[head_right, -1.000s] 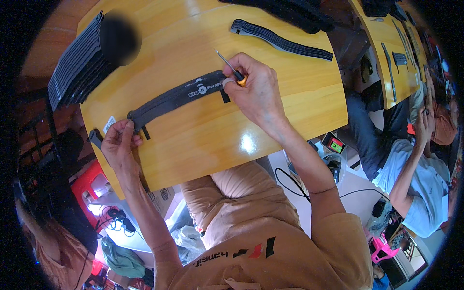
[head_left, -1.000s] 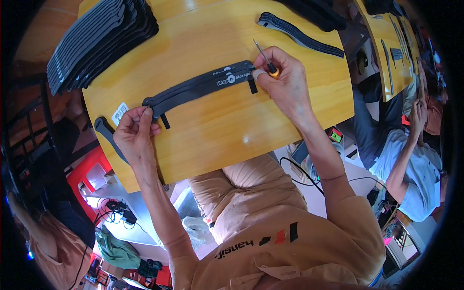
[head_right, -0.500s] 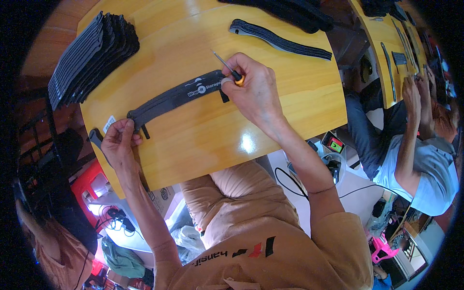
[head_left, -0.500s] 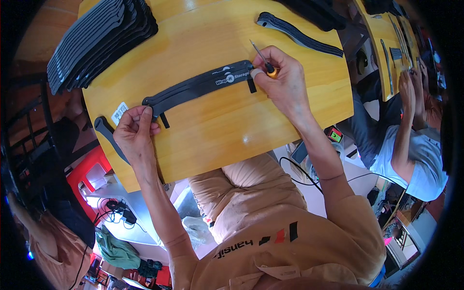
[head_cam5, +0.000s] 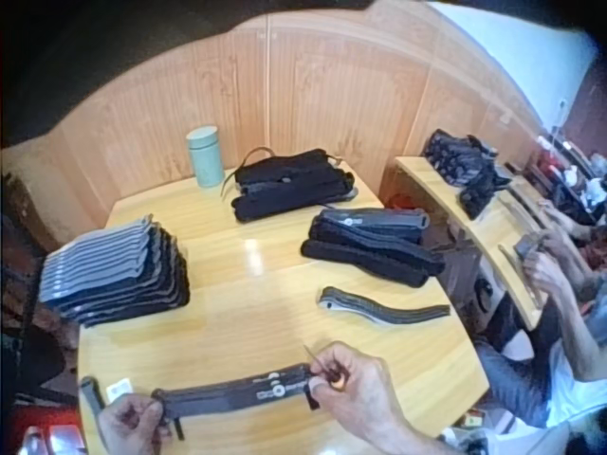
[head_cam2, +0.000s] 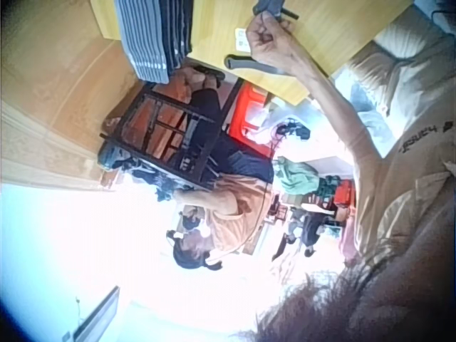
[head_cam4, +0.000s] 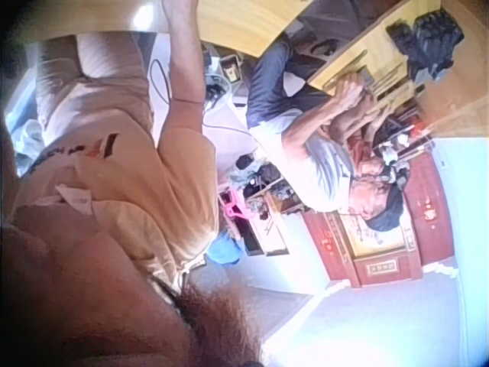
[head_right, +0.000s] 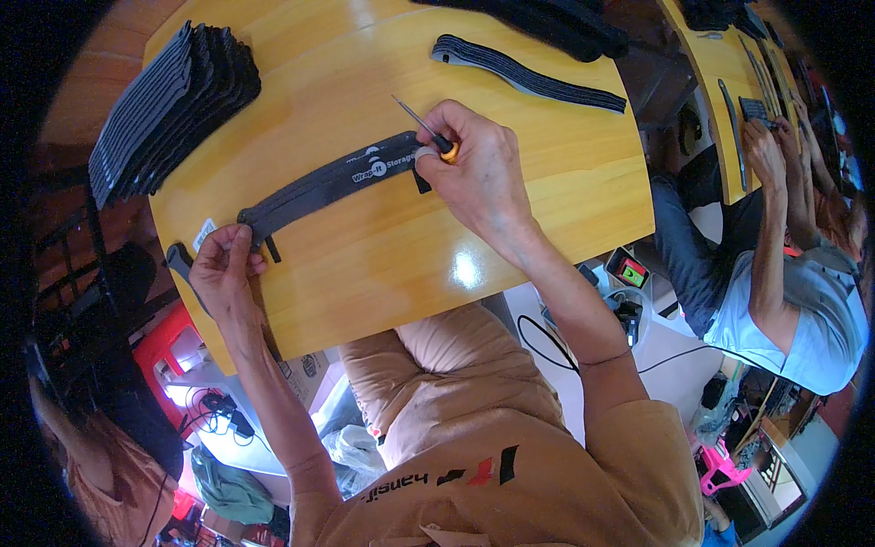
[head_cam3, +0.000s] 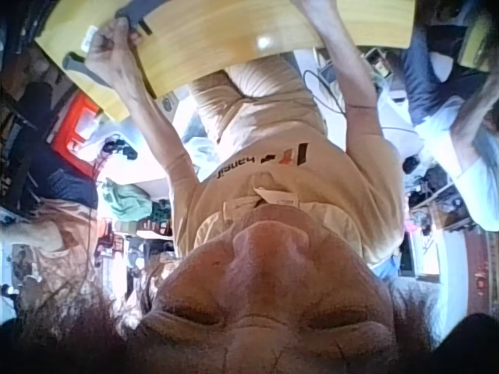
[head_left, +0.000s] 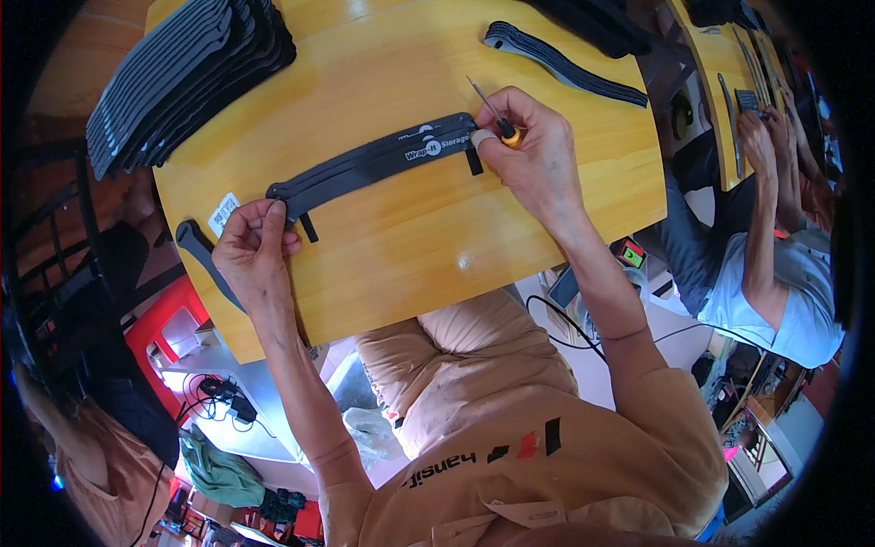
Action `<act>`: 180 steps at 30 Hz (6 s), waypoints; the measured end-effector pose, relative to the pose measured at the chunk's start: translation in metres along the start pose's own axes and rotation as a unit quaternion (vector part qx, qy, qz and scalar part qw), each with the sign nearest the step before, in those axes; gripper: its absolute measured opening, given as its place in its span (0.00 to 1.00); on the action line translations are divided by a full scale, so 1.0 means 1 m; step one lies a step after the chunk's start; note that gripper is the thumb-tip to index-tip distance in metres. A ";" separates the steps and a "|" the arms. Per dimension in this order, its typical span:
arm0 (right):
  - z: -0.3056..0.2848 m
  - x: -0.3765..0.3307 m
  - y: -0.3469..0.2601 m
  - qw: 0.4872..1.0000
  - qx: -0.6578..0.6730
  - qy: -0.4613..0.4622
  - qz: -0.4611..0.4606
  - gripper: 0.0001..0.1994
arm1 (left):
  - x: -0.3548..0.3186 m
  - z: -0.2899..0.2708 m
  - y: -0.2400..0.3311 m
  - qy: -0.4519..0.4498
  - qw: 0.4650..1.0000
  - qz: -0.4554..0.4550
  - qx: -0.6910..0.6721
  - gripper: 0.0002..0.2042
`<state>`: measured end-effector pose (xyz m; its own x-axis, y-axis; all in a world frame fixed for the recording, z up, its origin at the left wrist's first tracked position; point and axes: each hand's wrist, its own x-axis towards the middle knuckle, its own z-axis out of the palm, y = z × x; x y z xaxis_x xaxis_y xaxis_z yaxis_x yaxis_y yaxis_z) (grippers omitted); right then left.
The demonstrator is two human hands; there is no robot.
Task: The recorder is assembling black industrial straps by attaching labels and using a small screwdriver tool.
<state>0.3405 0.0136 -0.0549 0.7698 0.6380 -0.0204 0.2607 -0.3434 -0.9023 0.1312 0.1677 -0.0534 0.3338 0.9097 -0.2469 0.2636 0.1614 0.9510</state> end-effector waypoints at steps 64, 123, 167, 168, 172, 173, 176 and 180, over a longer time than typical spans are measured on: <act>-0.037 -0.028 0.016 0.904 -0.360 0.103 -0.205 0.06 | -0.067 0.090 -0.005 -0.086 0.774 0.400 0.483 0.37; -0.017 -0.204 -0.105 0.894 -0.032 -0.356 -0.269 0.24 | -0.220 -0.044 -0.010 -0.097 0.870 -0.035 -0.482 0.12; 0.000 -0.196 -0.079 0.924 0.105 -0.362 -0.061 0.21 | -0.227 -0.017 -0.007 0.099 0.929 0.079 -0.349 0.13; 0.001 -0.195 -0.077 0.925 0.084 -0.355 -0.108 0.21 | -0.227 -0.016 -0.007 0.099 0.929 0.079 -0.349 0.13; 0.001 -0.193 -0.079 0.918 -0.050 -0.317 -0.231 0.24 | -0.228 -0.016 -0.007 0.113 0.926 0.100 -0.347 0.12; 0.001 -0.194 -0.079 0.919 -0.050 -0.316 -0.232 0.24 | -0.228 -0.016 -0.007 0.113 0.925 0.105 -0.347 0.12; 0.002 -0.201 -0.082 0.914 -0.104 -0.297 -0.257 0.24 | -0.226 -0.014 -0.012 0.111 0.921 0.125 -0.352 0.13; 0.007 -0.205 -0.090 0.915 -0.156 -0.262 -0.266 0.25 | -0.223 -0.017 -0.011 0.124 0.926 0.114 -0.338 0.12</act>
<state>0.1553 -0.0814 0.0276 0.1230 0.9864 0.1090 0.7334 -0.0163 -0.6796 0.0384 -0.0301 -0.0054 0.0718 0.9959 -0.0541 -0.4426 0.0805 0.8931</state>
